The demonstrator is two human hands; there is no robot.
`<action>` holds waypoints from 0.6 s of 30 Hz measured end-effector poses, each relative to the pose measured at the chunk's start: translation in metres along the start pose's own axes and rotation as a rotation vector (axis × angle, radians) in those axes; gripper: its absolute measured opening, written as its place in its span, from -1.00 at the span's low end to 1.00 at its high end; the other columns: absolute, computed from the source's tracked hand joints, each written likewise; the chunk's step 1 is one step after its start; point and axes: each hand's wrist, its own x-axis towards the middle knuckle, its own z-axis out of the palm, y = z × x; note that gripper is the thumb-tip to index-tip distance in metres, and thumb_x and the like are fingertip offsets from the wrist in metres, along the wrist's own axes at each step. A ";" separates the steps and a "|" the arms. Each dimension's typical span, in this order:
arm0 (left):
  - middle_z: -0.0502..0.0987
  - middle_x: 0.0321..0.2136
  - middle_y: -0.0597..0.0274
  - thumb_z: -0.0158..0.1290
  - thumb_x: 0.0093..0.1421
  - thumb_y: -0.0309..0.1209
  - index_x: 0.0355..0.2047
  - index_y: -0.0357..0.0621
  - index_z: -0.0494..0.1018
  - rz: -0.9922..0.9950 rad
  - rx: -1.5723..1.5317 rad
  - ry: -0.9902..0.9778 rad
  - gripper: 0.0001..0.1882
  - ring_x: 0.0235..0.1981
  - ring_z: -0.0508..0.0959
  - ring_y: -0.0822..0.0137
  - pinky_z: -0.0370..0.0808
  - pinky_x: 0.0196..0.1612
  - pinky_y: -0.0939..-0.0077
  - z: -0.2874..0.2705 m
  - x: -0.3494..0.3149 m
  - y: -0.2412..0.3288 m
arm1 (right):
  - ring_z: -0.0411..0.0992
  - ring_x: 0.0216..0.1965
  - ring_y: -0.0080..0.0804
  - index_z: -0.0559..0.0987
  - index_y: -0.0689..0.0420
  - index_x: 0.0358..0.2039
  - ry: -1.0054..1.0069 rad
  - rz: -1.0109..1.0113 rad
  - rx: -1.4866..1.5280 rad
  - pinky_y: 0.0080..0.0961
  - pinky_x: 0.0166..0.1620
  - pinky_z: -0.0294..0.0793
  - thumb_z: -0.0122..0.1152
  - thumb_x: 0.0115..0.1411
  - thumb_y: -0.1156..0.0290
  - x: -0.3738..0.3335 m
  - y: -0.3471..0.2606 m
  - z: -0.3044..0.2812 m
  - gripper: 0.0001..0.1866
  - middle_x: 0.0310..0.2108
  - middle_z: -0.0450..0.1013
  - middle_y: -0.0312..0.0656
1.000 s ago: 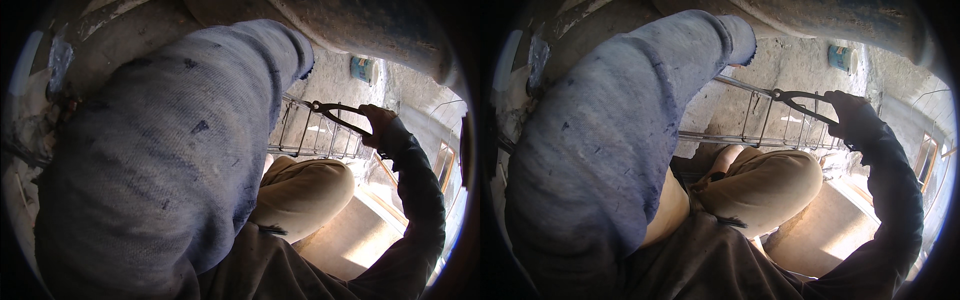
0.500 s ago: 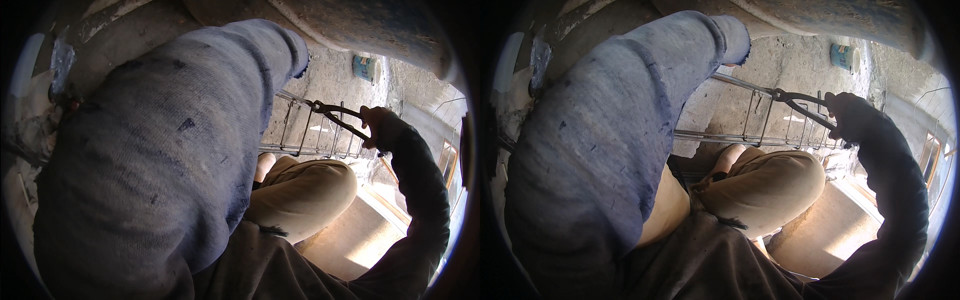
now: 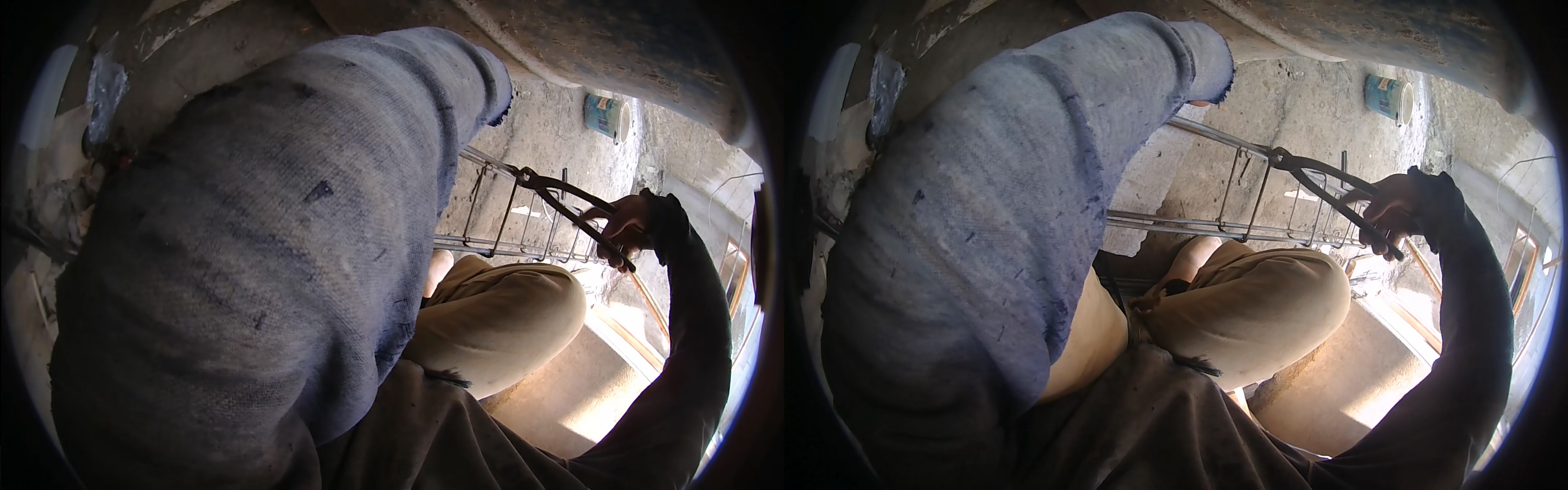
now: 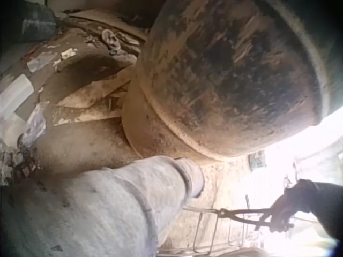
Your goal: The person assembles a rebar cage by hand, using pliers to twist thin wire around the intersections of long metal rods and short rectangular stirrups while sitting on the floor.
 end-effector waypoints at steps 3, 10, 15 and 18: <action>0.56 -0.27 0.14 0.06 -0.01 -0.23 -0.26 0.06 0.57 0.006 0.014 -0.001 -0.71 -0.23 0.51 0.09 0.43 -0.17 0.15 0.003 0.004 0.002 | 0.45 -0.56 -0.36 0.34 0.13 0.05 0.099 0.058 -0.322 -0.40 -0.52 0.52 0.10 -0.05 0.57 -0.003 -0.012 0.017 -0.44 -0.58 0.41 -0.13; 0.56 -0.27 0.14 0.05 -0.01 -0.24 -0.26 0.05 0.57 0.008 0.035 0.013 -0.71 -0.23 0.51 0.09 0.43 -0.17 0.15 0.004 0.008 -0.001 | 0.50 -0.45 -0.27 0.40 0.10 -0.10 0.409 -0.104 -1.272 -0.35 -0.39 0.48 0.08 -0.09 0.49 -0.027 -0.039 0.051 -0.56 -0.47 0.47 -0.01; 0.56 -0.27 0.13 0.05 -0.01 -0.25 -0.26 0.05 0.57 0.008 0.055 0.024 -0.71 -0.23 0.51 0.09 0.43 -0.17 0.15 0.009 0.009 -0.001 | 0.48 -0.32 -0.07 0.33 0.09 -0.03 0.575 -0.082 -1.388 -0.22 -0.27 0.47 0.02 -0.10 0.56 -0.025 -0.034 0.065 -0.48 -0.42 0.46 0.05; 0.56 -0.27 0.13 0.05 -0.01 -0.25 -0.26 0.05 0.57 -0.004 0.091 0.040 -0.71 -0.23 0.51 0.09 0.43 -0.18 0.14 0.016 0.006 -0.005 | 0.47 -0.29 -0.04 0.30 0.11 0.01 0.744 -0.181 -1.523 -0.21 -0.23 0.46 0.05 -0.09 0.56 -0.023 -0.024 0.068 -0.45 -0.37 0.44 0.04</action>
